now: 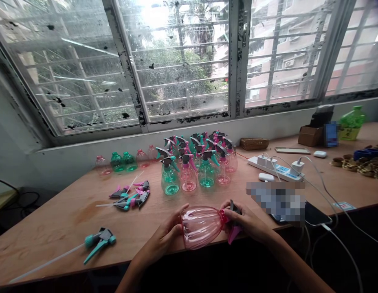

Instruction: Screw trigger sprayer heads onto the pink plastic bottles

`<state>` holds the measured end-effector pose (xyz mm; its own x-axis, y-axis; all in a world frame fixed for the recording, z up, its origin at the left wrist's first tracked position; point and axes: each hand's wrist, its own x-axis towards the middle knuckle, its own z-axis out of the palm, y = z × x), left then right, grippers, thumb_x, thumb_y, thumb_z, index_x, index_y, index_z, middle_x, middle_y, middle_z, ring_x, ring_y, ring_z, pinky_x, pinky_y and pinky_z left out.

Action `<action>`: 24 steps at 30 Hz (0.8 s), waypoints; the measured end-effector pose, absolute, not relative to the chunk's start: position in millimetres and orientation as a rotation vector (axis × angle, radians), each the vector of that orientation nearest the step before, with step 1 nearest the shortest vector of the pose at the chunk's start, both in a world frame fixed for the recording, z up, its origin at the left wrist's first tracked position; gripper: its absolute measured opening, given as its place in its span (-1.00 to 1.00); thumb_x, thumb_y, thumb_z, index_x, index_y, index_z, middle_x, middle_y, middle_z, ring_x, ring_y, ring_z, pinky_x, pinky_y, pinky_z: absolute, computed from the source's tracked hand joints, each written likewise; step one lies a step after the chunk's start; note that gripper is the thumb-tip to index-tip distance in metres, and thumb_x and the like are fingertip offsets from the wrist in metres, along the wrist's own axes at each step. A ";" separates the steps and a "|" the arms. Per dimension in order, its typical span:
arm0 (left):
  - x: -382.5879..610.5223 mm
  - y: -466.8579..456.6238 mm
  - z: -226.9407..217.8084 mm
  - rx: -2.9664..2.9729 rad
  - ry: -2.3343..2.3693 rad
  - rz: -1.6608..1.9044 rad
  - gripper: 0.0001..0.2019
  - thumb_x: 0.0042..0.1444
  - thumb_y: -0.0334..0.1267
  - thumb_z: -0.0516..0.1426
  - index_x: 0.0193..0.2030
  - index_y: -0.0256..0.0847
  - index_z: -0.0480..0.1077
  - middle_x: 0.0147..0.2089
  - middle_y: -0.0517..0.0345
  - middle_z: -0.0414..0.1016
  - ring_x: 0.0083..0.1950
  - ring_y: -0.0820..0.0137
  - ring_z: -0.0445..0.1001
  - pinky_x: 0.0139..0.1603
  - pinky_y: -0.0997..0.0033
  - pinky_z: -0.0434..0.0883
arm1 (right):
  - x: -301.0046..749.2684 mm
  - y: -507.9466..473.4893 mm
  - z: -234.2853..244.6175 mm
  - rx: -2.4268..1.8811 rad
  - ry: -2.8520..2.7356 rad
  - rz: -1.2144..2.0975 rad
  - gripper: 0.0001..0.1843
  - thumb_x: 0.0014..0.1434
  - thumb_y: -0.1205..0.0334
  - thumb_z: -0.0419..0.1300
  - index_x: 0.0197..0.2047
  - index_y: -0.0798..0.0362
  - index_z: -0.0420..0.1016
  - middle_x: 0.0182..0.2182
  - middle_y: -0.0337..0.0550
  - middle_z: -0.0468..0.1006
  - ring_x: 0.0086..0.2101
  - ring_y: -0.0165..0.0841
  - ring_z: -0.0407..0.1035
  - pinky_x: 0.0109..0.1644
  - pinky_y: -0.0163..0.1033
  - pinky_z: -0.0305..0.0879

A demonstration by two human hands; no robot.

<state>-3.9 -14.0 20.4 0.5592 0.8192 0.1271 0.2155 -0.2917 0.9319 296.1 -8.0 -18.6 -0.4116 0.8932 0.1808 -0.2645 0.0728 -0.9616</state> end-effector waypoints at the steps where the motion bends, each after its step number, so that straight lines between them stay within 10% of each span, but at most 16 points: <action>1: -4.3 -14.0 20.6 1.814 0.845 0.747 -0.39 0.31 0.13 0.05 0.41 -0.08 0.19 0.42 -0.02 0.27 0.36 0.06 0.29 0.39 0.11 0.18 | 296.0 -8.0 -18.8 -0.683 -1.386 1.527 -0.63 0.26 -0.04 0.29 -0.18 0.11 0.39 -0.47 -0.15 0.64 -0.48 -0.35 0.53 -0.40 -0.33 0.39; 24: -7.3 -11.9 16.5 1.750 0.765 0.738 -0.41 0.30 0.10 0.08 0.40 -0.05 0.19 0.29 0.00 0.41 0.34 0.06 0.29 0.34 0.09 0.22 | 296.9 -4.5 -26.0 -0.652 -1.377 1.537 -0.64 0.27 -0.03 0.29 -0.16 0.11 0.38 -0.47 -0.17 0.63 -0.48 -0.34 0.53 -0.41 -0.33 0.40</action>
